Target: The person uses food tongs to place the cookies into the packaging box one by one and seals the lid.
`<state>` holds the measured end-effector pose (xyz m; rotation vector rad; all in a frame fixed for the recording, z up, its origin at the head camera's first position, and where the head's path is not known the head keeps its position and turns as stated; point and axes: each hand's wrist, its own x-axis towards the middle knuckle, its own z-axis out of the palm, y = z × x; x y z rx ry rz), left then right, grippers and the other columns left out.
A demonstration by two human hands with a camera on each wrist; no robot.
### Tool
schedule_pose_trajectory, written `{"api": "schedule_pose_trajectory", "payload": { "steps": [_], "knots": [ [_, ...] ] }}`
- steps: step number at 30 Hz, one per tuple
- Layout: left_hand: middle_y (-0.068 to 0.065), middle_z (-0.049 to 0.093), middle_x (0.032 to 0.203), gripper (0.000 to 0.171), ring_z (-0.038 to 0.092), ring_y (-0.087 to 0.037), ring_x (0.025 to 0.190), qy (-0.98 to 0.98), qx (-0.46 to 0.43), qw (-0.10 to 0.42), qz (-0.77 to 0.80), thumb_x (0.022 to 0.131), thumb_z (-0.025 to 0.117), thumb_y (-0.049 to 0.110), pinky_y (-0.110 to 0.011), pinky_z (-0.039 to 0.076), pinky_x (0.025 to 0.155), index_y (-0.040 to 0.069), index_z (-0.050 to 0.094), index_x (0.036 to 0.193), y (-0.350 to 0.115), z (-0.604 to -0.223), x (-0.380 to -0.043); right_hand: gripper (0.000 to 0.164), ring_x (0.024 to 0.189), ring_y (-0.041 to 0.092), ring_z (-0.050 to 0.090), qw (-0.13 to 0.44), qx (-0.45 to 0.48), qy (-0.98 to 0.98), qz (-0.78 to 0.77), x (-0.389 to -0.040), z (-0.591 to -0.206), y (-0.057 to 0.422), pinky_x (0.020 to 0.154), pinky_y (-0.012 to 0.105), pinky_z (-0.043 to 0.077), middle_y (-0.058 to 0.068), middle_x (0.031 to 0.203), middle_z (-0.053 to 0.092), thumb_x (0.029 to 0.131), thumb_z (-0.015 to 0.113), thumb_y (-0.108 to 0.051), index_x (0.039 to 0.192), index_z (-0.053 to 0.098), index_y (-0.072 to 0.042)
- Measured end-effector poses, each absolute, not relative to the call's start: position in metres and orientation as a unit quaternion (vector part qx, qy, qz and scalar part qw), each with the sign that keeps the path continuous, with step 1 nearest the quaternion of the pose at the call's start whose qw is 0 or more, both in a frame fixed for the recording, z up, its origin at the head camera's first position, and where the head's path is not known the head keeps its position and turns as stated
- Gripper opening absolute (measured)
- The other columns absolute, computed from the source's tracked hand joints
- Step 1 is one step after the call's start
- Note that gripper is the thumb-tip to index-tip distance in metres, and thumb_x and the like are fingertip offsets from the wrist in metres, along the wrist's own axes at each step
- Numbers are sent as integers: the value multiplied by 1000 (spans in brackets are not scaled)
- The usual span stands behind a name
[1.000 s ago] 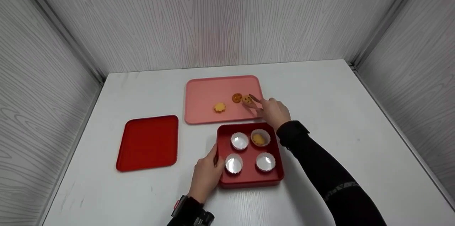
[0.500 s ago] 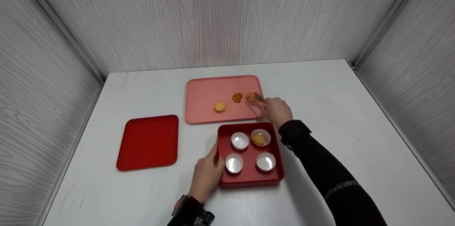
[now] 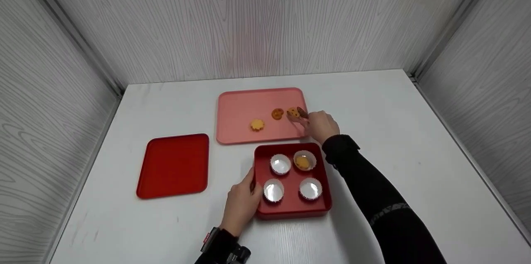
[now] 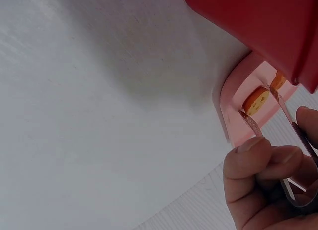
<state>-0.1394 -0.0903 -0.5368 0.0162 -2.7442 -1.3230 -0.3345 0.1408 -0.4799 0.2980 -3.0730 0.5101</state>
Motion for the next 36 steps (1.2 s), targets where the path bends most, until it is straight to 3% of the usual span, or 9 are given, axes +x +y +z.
{"api": "schedule_pose_trajectory", "payload": {
  "steps": [8, 19, 25, 32, 36],
  "knots": [
    [-19, 72, 92, 58, 50, -17, 70, -900, 6, 40, -434, 95, 59, 16, -39, 49, 72, 5, 50, 151, -88, -537, -141, 27, 73, 26, 65, -23, 85, -985, 148, -336, -476, 137, 66, 42, 52, 16, 88, 72, 99, 66, -27, 91, 72, -2],
    [-8, 60, 69, 58, 41, -15, 62, -899, 7, 38, -437, 95, 59, 17, -36, 44, 65, 5, 50, 151, -85, -536, -142, 26, 80, 34, 69, 15, 122, -978, 171, -334, -484, 153, 70, 46, 51, 19, 92, 73, 102, 63, -25, 98, 73, -1],
    [-13, 66, 74, 58, 44, -15, 64, -899, 0, 49, -435, 94, 59, 16, -37, 47, 68, 6, 51, 151, -84, -538, -142, 27, 77, 35, 69, 68, 163, -969, 176, -331, -491, 170, 69, 48, 53, 19, 85, 72, 102, 64, -24, 94, 73, 1],
    [-22, 73, 101, 59, 51, -17, 71, -898, 1, 47, -437, 94, 59, 17, -40, 50, 73, 7, 50, 151, -85, -540, -142, 25, 78, 36, 69, 130, 207, -952, 183, -317, -490, 187, 71, 50, 55, 18, 86, 72, 100, 67, -26, 111, 74, -5],
    [-21, 72, 95, 58, 49, -18, 68, -898, 12, 43, -438, 95, 60, 16, -40, 48, 72, 7, 50, 151, -88, -539, -142, 26, 71, 33, 66, 161, 246, -936, 191, -304, -488, 191, 66, 48, 54, 16, 82, 69, 99, 68, -25, 117, 72, -6]
  ]
}}
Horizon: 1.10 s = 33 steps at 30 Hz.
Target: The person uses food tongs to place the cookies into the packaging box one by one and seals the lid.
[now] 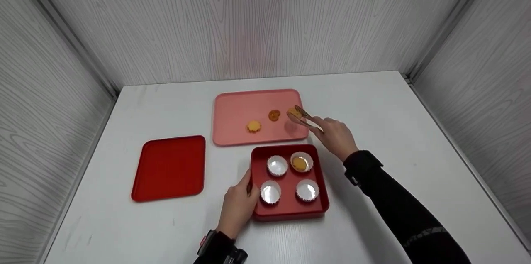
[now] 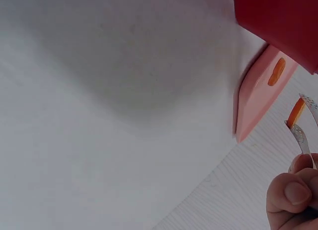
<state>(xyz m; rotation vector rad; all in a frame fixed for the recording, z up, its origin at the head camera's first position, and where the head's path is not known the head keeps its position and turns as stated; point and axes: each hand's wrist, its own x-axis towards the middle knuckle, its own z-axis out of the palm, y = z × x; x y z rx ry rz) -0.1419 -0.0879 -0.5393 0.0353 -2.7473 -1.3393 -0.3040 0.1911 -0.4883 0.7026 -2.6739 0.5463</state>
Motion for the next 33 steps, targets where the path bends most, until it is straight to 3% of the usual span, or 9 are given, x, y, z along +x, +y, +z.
{"api": "schedule_pose_trajectory", "payload": {
  "steps": [10, 16, 24, 29, 33],
  "knots": [
    [-11, 60, 70, 59, 44, -17, 65, -897, 13, 34, -441, 95, 60, 16, -37, 44, 68, 6, 49, 152, -90, -540, -142, 33, 57, 17, 55, 234, 336, -890, 200, -256, -481, 201, 54, 33, 48, 7, 75, 64, 91, 77, -15, 123, 71, -6],
    [-21, 73, 98, 57, 50, -18, 71, -898, 12, 39, -438, 96, 60, 17, -39, 48, 72, 6, 50, 151, -90, -541, -142, 42, 55, 9, 48, 215, 384, -879, 181, -224, -479, 201, 52, 24, 43, 4, 72, 61, 87, 82, -17, 126, 72, -4],
    [-16, 72, 89, 56, 48, -16, 69, -900, 13, 42, -434, 96, 60, 16, -37, 47, 70, 5, 51, 150, -90, -542, -142, 49, 55, 8, 50, 158, 399, -890, 155, -203, -486, 193, 53, 25, 43, 2, 73, 63, 87, 82, -24, 131, 70, -9],
    [-17, 73, 97, 55, 49, -17, 72, -898, 15, 38, -438, 97, 60, 17, -38, 47, 72, 5, 51, 150, -90, -542, -142, 38, 58, 12, 58, 145, 401, -892, 149, -203, -490, 188, 54, 29, 48, 3, 75, 66, 89, 80, -26, 121, 73, -7],
    [-17, 73, 95, 55, 49, -16, 71, -897, 14, 36, -441, 98, 60, 17, -37, 47, 71, 5, 50, 151, -90, -542, -142, 36, 57, 12, 55, 135, 394, -897, 146, -204, -492, 184, 53, 28, 46, 2, 72, 62, 89, 80, -26, 119, 72, -8]
  ]
}}
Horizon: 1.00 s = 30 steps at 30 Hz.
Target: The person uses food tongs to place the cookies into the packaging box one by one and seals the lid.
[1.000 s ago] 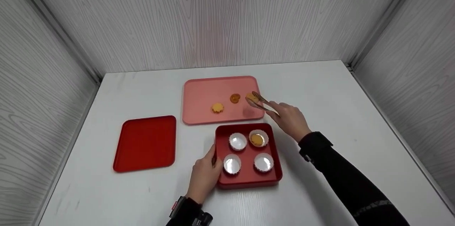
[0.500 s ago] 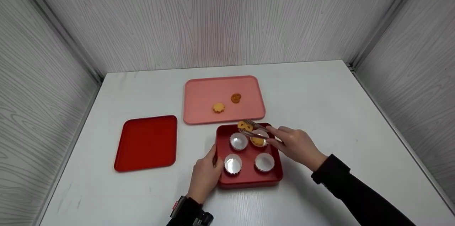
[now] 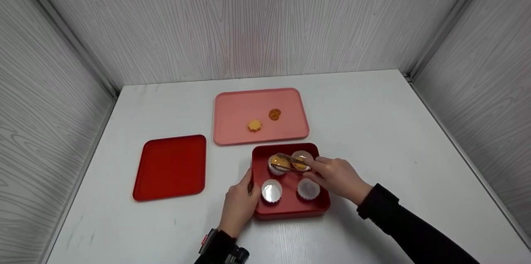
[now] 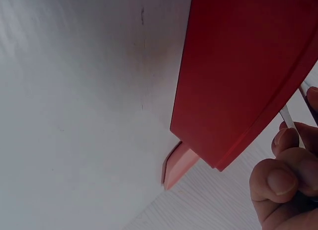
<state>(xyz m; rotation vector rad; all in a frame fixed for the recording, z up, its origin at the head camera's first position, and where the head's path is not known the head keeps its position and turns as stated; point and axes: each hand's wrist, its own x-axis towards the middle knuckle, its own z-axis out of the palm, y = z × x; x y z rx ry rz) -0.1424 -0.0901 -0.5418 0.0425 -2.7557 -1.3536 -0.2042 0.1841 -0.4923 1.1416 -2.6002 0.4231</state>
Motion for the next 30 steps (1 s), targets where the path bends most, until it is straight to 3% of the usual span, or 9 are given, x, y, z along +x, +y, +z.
{"api": "schedule_pose_trajectory", "payload": {
  "steps": [6, 11, 18, 25, 30],
  "knots": [
    [-12, 67, 79, 56, 46, -15, 65, -896, 4, 43, -442, 97, 60, 16, -35, 45, 66, 5, 50, 151, -90, -541, -142, 38, 59, 12, 55, 106, 376, -909, 141, -205, -494, 180, 55, 28, 47, 2, 74, 63, 91, 78, -29, 122, 72, -10],
    [-15, 71, 86, 56, 47, -16, 67, -897, 4, 48, -440, 96, 60, 16, -36, 45, 67, 5, 51, 151, -90, -541, -141, 40, 64, 15, 62, 89, 365, -915, 146, -205, -493, 179, 59, 31, 53, 5, 80, 68, 90, 79, -28, 125, 70, -10],
    [-5, 60, 67, 57, 42, -13, 61, -896, 7, 42, -441, 96, 59, 16, -33, 43, 61, 5, 50, 151, -91, -541, -141, 37, 59, 10, 50, 84, 370, -912, 158, -206, -491, 179, 55, 25, 43, 2, 72, 58, 91, 78, -28, 122, 69, -10],
    [-7, 61, 70, 57, 44, -14, 63, -897, 13, 36, -441, 97, 60, 18, -35, 45, 64, 6, 50, 152, -91, -541, -142, 52, 61, 11, 54, 93, 361, -912, 171, -205, -487, 183, 58, 27, 48, 3, 78, 63, 90, 79, -27, 138, 65, -14],
    [-13, 67, 79, 57, 46, -15, 65, -898, 16, 32, -439, 97, 60, 18, -36, 45, 67, 6, 50, 152, -90, -541, -142, 52, 60, 10, 51, 103, 357, -911, 181, -205, -484, 187, 57, 25, 45, 5, 79, 64, 89, 80, -25, 137, 66, -11]
  ]
}}
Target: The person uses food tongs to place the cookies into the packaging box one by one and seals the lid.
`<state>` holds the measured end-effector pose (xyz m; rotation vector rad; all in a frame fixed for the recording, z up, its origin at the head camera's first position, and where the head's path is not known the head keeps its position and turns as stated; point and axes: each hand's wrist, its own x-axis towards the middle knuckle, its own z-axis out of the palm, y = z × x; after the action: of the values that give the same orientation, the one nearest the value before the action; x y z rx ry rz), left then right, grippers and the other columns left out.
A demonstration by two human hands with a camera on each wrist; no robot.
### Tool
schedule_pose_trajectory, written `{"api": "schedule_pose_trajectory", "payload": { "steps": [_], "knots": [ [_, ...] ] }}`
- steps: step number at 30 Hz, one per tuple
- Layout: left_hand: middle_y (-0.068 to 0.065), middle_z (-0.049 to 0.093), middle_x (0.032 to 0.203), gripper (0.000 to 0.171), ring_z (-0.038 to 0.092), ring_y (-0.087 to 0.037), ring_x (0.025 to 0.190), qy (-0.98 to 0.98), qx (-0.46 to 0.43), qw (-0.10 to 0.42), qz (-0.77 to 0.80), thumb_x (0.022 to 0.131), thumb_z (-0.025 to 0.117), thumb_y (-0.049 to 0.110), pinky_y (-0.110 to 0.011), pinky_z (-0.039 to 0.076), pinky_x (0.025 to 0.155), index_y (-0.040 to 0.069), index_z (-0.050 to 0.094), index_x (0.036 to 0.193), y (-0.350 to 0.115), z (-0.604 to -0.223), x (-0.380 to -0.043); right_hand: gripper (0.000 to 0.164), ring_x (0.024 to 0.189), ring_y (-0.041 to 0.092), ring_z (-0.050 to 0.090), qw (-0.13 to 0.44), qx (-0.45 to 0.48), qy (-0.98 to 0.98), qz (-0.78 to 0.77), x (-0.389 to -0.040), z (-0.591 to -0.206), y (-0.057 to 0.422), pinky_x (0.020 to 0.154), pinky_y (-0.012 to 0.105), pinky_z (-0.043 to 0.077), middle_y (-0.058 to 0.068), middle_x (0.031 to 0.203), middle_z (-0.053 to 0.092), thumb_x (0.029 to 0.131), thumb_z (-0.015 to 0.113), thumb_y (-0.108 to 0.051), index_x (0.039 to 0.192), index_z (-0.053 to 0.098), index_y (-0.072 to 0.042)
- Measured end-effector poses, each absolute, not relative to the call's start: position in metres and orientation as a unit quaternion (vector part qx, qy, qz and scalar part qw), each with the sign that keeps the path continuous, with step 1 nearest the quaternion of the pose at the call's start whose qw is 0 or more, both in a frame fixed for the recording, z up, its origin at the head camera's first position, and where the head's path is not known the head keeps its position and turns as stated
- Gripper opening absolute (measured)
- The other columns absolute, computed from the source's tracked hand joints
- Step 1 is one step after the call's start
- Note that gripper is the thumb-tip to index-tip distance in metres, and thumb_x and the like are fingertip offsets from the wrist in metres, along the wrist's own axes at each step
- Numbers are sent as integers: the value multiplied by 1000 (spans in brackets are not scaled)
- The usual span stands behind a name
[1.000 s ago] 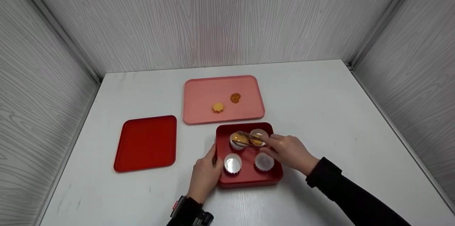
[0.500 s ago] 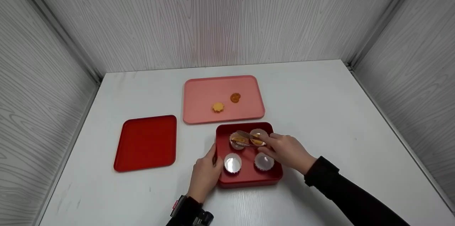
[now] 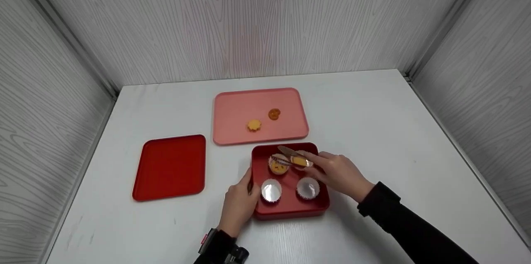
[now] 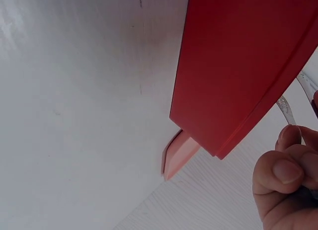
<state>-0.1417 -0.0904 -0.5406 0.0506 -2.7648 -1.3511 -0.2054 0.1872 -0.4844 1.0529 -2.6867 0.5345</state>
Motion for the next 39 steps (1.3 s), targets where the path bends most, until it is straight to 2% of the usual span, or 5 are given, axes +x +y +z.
{"api": "schedule_pose_trajectory", "payload": {
  "steps": [7, 17, 25, 31, 39],
  "knots": [
    [-20, 73, 96, 57, 49, -16, 69, -899, 18, 30, -437, 98, 60, 19, -37, 47, 70, 7, 50, 152, -91, -541, -141, 42, 58, 9, 47, 156, 364, -898, 193, -212, -485, 192, 55, 24, 42, 3, 73, 60, 89, 80, -21, 126, 72, -4],
    [-12, 68, 78, 55, 46, -14, 66, -900, 6, 52, -433, 97, 59, 16, -35, 46, 67, 6, 51, 150, -91, -543, -140, 43, 60, 11, 52, 166, 334, -905, 205, -220, -485, 194, 56, 26, 45, 6, 79, 67, 90, 79, -20, 130, 70, -6],
    [-16, 71, 86, 57, 46, -15, 67, -898, 8, 44, -437, 96, 59, 17, -35, 46, 68, 5, 50, 151, -91, -543, -141, 38, 59, 12, 50, 182, 326, -902, 214, -232, -486, 190, 56, 28, 46, 6, 76, 65, 92, 77, -21, 126, 72, -4],
    [-7, 63, 72, 58, 42, -14, 64, -897, 10, 38, -440, 96, 59, 16, -34, 43, 65, 6, 49, 152, -91, -541, -141, 33, 60, 13, 51, 164, 303, -911, 227, -247, -486, 185, 57, 31, 46, 7, 76, 66, 95, 74, -18, 125, 73, -5],
    [-20, 73, 98, 57, 47, -16, 68, -899, 13, 36, -437, 97, 59, 18, -37, 47, 70, 5, 50, 151, -90, -540, -141, 28, 60, 12, 46, 101, 263, -926, 252, -271, -485, 177, 58, 30, 41, 5, 70, 59, 98, 65, -12, 124, 72, -4]
  ]
}}
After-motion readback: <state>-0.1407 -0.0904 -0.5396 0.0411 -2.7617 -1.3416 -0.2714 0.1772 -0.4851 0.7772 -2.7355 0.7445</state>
